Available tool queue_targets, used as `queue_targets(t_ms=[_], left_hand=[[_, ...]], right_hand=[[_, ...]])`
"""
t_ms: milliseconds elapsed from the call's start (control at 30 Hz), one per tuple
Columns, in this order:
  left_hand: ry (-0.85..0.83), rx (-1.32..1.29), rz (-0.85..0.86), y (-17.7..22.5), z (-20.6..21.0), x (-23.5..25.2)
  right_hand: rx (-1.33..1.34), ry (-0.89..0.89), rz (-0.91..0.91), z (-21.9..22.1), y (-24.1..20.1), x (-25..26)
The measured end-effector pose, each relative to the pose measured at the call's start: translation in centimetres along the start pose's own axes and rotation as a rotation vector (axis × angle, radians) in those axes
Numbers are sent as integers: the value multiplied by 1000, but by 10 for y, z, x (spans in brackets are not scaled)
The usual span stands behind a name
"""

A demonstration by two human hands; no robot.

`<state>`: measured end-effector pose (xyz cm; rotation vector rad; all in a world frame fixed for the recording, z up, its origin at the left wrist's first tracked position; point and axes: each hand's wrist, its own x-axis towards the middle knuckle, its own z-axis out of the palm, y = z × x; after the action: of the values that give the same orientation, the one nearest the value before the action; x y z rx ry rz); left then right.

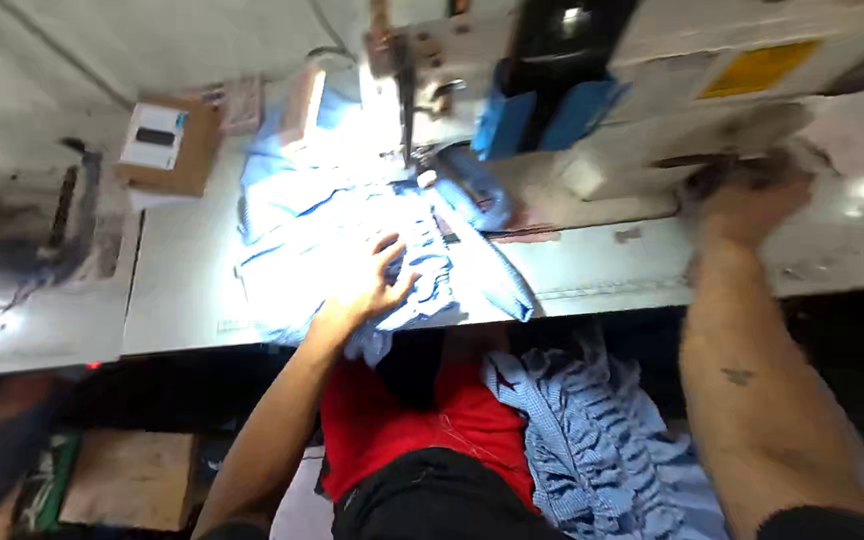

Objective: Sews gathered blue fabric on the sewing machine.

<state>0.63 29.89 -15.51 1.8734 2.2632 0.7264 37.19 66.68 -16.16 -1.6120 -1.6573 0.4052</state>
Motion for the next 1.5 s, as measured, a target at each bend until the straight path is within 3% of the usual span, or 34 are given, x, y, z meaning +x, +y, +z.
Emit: queue_targets(t_ms=[100,167,200,267,333,367,467,633,1500], left_hand=[[71,-9,61,-5,3,3],[139,-11,118,-6,5,-1],[163,0,148,-6,4,1],[155,6,194,-8,4,3],[112,-29,226,-1,5,-11],[100,-49,241,7,4,-19],[84,-115,276,32,2,-53],[161,-156,322,43,7,-86],[163,-87,222,30,6,-59]], right_hand=[[121,283,-1,-17,-20,-24],[241,381,-109,-25,-55,-77],[359,298,-280,-20,-81,-111],[547,-100,-618,0,-139,-183],[536,-529,-754,22,-193,-246],[465,-625,-765,42,-213,-260],[18,-729,-762,85,-225,-257],[-326,-657,-885,74,-217,-255],[-294,-615,-935,89,-218,-235]])
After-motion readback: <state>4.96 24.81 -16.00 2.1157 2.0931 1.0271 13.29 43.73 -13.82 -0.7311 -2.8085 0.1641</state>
